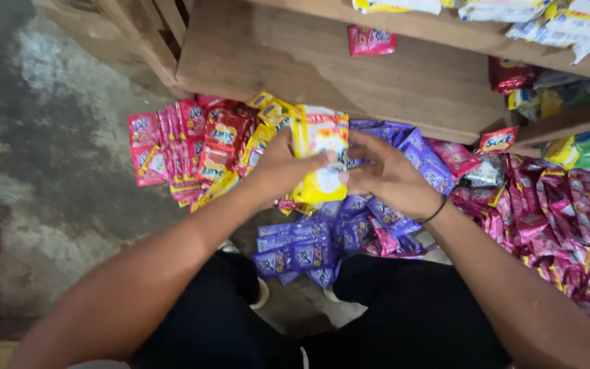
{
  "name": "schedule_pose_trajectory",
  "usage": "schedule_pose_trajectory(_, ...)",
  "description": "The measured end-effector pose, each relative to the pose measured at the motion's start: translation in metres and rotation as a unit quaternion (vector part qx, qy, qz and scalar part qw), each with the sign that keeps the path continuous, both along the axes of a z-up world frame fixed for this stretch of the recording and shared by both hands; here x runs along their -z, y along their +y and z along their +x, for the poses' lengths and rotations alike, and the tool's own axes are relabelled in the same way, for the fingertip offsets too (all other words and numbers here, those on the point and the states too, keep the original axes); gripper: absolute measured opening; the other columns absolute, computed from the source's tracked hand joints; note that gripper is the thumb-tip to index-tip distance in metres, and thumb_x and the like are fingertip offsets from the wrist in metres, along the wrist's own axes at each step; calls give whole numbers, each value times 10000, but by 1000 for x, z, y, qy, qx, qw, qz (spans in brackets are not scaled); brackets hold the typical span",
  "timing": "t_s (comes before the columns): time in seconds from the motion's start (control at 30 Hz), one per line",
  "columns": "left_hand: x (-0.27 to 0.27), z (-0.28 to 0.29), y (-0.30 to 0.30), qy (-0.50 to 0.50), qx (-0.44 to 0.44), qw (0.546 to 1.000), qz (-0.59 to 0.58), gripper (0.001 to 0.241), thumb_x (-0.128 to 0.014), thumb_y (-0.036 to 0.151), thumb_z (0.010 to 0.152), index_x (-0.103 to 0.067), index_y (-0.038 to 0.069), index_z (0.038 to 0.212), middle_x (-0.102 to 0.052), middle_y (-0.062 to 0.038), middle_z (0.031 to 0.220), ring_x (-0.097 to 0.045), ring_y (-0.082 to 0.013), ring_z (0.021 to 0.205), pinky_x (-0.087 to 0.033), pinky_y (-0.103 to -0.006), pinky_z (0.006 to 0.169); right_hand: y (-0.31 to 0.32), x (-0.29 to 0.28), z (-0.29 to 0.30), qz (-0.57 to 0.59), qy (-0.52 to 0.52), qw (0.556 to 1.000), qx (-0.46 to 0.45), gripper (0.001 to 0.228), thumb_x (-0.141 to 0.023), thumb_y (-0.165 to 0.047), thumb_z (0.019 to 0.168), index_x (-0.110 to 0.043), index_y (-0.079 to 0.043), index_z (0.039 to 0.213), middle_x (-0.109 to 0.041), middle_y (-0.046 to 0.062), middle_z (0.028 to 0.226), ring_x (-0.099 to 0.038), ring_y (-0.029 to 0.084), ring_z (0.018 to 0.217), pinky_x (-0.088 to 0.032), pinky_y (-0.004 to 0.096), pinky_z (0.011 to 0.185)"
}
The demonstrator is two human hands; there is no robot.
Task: Organize and restock packets of laundry detergent on shelves in a grocery store.
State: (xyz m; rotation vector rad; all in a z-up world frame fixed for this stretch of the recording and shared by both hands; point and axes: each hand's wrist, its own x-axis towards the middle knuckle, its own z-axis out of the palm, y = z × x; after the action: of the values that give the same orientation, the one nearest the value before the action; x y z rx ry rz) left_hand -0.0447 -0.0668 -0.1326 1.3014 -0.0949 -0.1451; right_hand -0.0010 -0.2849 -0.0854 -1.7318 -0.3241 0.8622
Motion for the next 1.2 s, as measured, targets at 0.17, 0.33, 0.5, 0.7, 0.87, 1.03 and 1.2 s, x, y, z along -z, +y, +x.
schedule_pose_trajectory(0.17,-16,2,0,116,-78,990,-11,479,-782,159,880,-544,-13,1258,-724,-115,1147,-731,-182,1003,-626,-358,863,10,-5,3,50,-63,996,27,720,-762,-185,917,-412,-31,1526,-616,162,1399,-667,214,1183,-605,341,925)
schedule_pose_trajectory(0.33,-6,7,-1,81,-82,989,-94,459,-753,207,935,-572,-15,1294,-717,-118,1187,-718,-180,1040,-608,-347,901,21,-8,4,77,-9,992,97,776,-764,-191,868,-403,-92,1547,-683,128,1260,-693,161,1081,-606,309,842)
schedule_pose_trajectory(0.5,-11,4,-3,67,-86,987,-117,460,-726,276,954,-576,15,1301,-713,-86,1202,-707,-154,1076,-598,-326,928,20,-2,2,73,-132,982,111,708,-813,-149,884,-500,-35,1509,-732,107,1183,-689,136,1064,-598,291,883)
schedule_pose_trajectory(0.7,-22,4,-2,67,-111,988,-89,429,-733,303,955,-632,-8,1233,-730,-96,1116,-719,-160,973,-611,-347,862,13,-10,-2,112,-35,985,125,673,-817,-130,851,-520,-34,1448,-719,114,1140,-694,147,1014,-588,306,871)
schedule_pose_trajectory(0.87,-18,8,-11,75,-128,987,-63,459,-667,400,980,-671,-9,1188,-732,-91,1051,-706,-135,879,-582,-329,768,17,-18,-13,136,-49,988,49,569,-785,-143,893,-559,-32,1403,-662,81,1319,-637,153,1180,-540,334,1013)
schedule_pose_trajectory(1.03,-8,43,23,-45,-156,977,137,526,-471,461,1142,-687,-17,1116,-708,-109,998,-668,-186,906,-569,-344,874,17,-32,-13,165,-55,980,95,510,-772,-152,881,-568,-53,1337,-687,54,1262,-668,136,1129,-584,316,916)
schedule_pose_trajectory(1.2,-86,91,44,-360,-324,679,552,434,-647,217,1072,-519,117,1475,-571,-185,1351,-696,-396,1007,-565,-477,876,13,-38,-13,174,49,973,141,453,-766,-166,874,-630,-56,1291,-725,42,1153,-718,143,1000,-621,314,781)
